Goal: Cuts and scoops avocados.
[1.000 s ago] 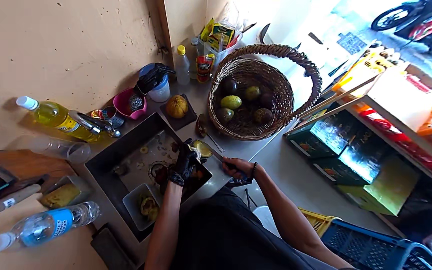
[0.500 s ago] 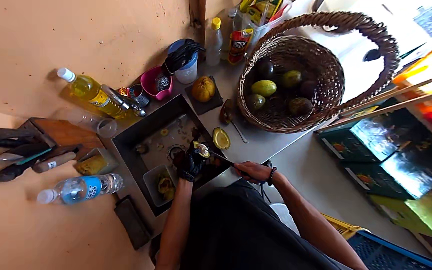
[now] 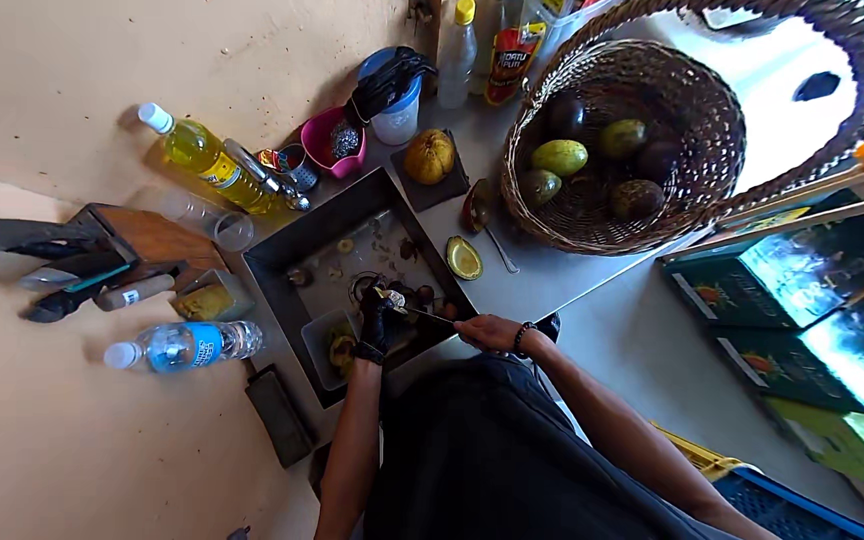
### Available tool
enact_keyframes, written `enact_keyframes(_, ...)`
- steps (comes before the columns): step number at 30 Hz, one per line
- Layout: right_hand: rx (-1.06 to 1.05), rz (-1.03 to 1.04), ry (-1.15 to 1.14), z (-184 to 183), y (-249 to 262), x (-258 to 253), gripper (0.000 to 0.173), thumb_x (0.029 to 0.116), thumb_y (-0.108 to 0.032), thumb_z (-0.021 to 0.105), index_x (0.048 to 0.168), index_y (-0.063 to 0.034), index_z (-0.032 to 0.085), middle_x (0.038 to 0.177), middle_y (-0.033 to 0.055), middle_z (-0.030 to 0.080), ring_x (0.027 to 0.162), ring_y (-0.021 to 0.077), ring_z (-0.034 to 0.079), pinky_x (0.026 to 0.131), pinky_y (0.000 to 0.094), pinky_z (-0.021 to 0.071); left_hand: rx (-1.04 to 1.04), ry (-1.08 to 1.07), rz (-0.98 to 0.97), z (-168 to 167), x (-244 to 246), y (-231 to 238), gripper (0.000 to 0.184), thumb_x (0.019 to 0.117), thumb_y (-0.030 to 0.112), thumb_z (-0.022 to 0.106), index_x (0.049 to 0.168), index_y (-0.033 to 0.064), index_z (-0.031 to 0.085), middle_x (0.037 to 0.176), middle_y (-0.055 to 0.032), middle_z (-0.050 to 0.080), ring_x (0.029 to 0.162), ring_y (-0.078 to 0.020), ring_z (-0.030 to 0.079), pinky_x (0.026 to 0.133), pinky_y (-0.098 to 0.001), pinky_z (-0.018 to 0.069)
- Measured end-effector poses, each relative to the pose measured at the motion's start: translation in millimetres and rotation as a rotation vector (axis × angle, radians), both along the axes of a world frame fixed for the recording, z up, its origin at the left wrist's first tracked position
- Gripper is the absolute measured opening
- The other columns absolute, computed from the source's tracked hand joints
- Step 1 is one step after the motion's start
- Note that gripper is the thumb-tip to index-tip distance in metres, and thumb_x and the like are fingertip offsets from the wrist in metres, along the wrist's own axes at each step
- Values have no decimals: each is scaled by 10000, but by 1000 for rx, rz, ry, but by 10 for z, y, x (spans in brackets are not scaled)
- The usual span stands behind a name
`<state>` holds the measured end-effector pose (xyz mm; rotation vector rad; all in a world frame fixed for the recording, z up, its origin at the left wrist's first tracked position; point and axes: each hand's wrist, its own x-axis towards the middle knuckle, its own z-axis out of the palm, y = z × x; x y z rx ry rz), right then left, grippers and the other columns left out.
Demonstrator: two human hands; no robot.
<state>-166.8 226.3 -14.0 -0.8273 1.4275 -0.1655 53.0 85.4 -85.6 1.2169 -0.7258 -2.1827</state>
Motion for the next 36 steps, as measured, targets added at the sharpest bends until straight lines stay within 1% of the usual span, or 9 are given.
enact_keyframes(3,11,65,117,104,-72,13,603,1125,-469,251,980,-29,637,739,70,526,603,172,501,605,367,447,5,-26,16,-62,69,0,624,889,105,558,1470,252,382,1201,-81,588,954,-195,618,763,-386,553)
enact_keyframes(7,-70,199,318,197,-75,-46,592,1120,-435,300,1161,20,676,1088,252,686,1050,402,657,945,604,469,12,-46,50,-104,100,23,581,906,65,508,1454,222,395,1201,-103,585,946,-216,613,743,-400,545)
enact_keyframes(12,-208,193,618,229,56,-157,379,1059,-312,486,1355,-108,606,1188,256,682,1093,478,659,874,672,500,27,149,95,-145,182,133,541,878,83,511,1398,222,460,1307,-90,591,1091,-237,623,852,-441,560)
enact_keyframes(15,-496,66,704,-27,205,-272,312,1008,-211,617,1304,-133,677,1283,258,615,1105,464,646,837,639,543,46,163,95,-28,178,173,509,909,106,486,1405,219,465,1273,-92,608,1076,-226,635,863,-426,563)
enact_keyframes(21,-816,-63,946,-231,318,-421,233,999,-228,626,1171,-125,743,1172,202,706,1141,424,644,958,593,487,-19,205,71,173,115,168,501,943,110,460,1437,189,459,1269,-82,621,1085,-203,640,893,-397,562)
enact_keyframes(24,-903,-176,939,-74,194,-246,235,988,-205,583,1098,-82,750,1125,189,706,1095,403,653,917,561,511,-43,216,31,261,82,124,579,911,102,494,1469,240,420,1254,-63,620,1049,-179,650,865,-372,571)
enact_keyframes(29,-560,-162,447,239,-465,400,563,979,-435,647,1427,-107,551,1212,175,685,1057,369,687,895,610,556,-178,223,-123,358,97,107,637,910,179,605,1501,293,398,1354,-30,581,1120,-165,617,895,-363,559)
enact_keyframes(31,-505,-135,409,135,-687,534,642,928,-496,708,1421,-118,544,1143,191,700,992,390,698,832,623,560,-246,177,-161,365,63,106,661,888,181,622,1502,289,402,1337,-28,589,1080,-149,624,852,-332,563)
enact_keyframes(36,-440,-32,421,144,-835,652,464,936,-384,705,1271,-70,643,1058,212,712,988,409,696,838,626,546,-378,-103,-218,354,162,82,698,906,73,575,1535,283,356,1331,-50,604,1001,-154,634,771,-328,558)
